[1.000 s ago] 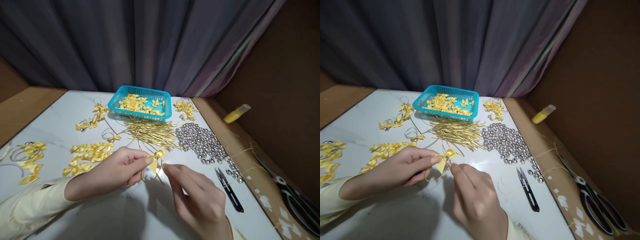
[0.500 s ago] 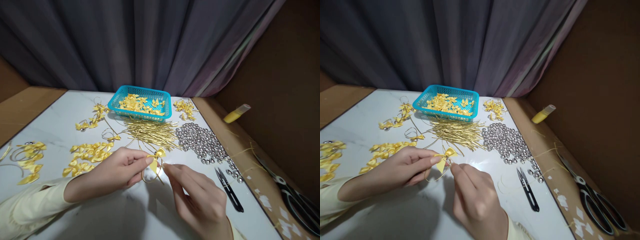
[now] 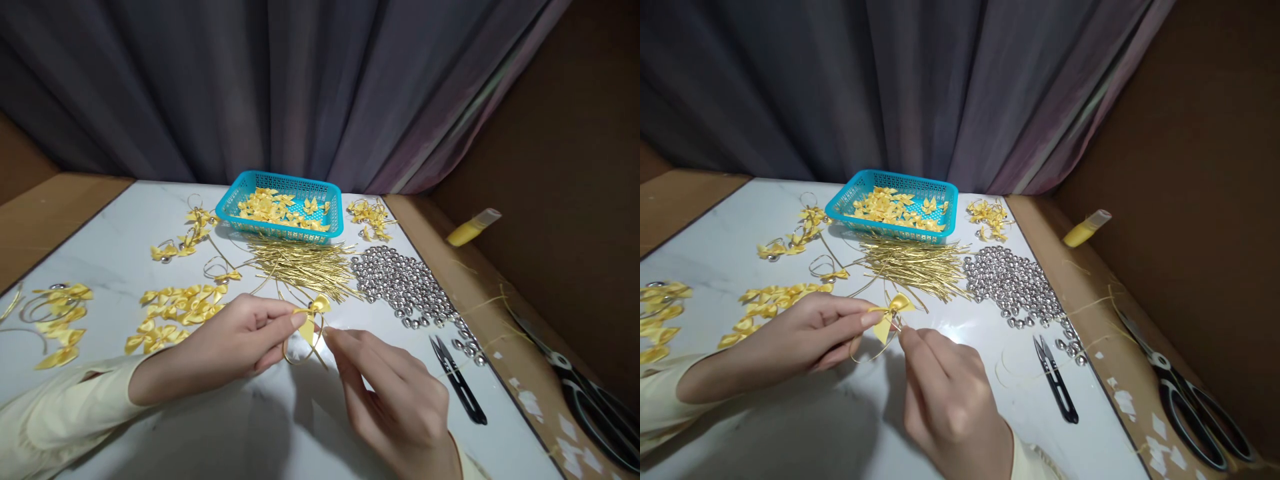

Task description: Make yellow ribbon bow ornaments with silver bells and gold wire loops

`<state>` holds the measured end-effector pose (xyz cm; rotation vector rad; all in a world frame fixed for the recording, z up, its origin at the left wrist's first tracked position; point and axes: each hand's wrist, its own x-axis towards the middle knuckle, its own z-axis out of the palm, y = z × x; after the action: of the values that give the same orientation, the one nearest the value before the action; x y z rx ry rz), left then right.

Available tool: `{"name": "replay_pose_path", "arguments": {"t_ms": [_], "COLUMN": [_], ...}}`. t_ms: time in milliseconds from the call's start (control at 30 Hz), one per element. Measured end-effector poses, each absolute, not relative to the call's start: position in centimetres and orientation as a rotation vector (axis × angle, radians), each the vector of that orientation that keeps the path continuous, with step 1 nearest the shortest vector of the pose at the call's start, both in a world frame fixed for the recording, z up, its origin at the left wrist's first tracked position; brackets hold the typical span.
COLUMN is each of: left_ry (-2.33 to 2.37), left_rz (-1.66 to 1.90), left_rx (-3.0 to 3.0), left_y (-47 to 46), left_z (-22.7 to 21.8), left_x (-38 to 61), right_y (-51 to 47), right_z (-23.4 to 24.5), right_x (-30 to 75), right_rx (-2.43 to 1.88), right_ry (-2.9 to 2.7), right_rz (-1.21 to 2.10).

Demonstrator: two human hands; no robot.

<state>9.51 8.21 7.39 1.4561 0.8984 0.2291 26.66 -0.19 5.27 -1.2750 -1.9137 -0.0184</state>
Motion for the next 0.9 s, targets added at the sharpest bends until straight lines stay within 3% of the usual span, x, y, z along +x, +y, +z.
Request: {"name": "replay_pose_path", "arguments": {"t_ms": [567,900], "left_ry": [0.984,0.989], "left_rz": [0.377,0.44], "left_rx": [1.909,2.052], "left_y": [7.5,6.8], "left_z": [7.0,7.0], "left_x": [9.9,9.9], "right_y": [-0.4,-0.3], "right_z": [4.9,4.9], "right_x": [25.6,24.4], "right_rx": [-1.29,-1.275], "right_ry": [-1.811,-1.54], "right_rz": [0.031,0.313]}}
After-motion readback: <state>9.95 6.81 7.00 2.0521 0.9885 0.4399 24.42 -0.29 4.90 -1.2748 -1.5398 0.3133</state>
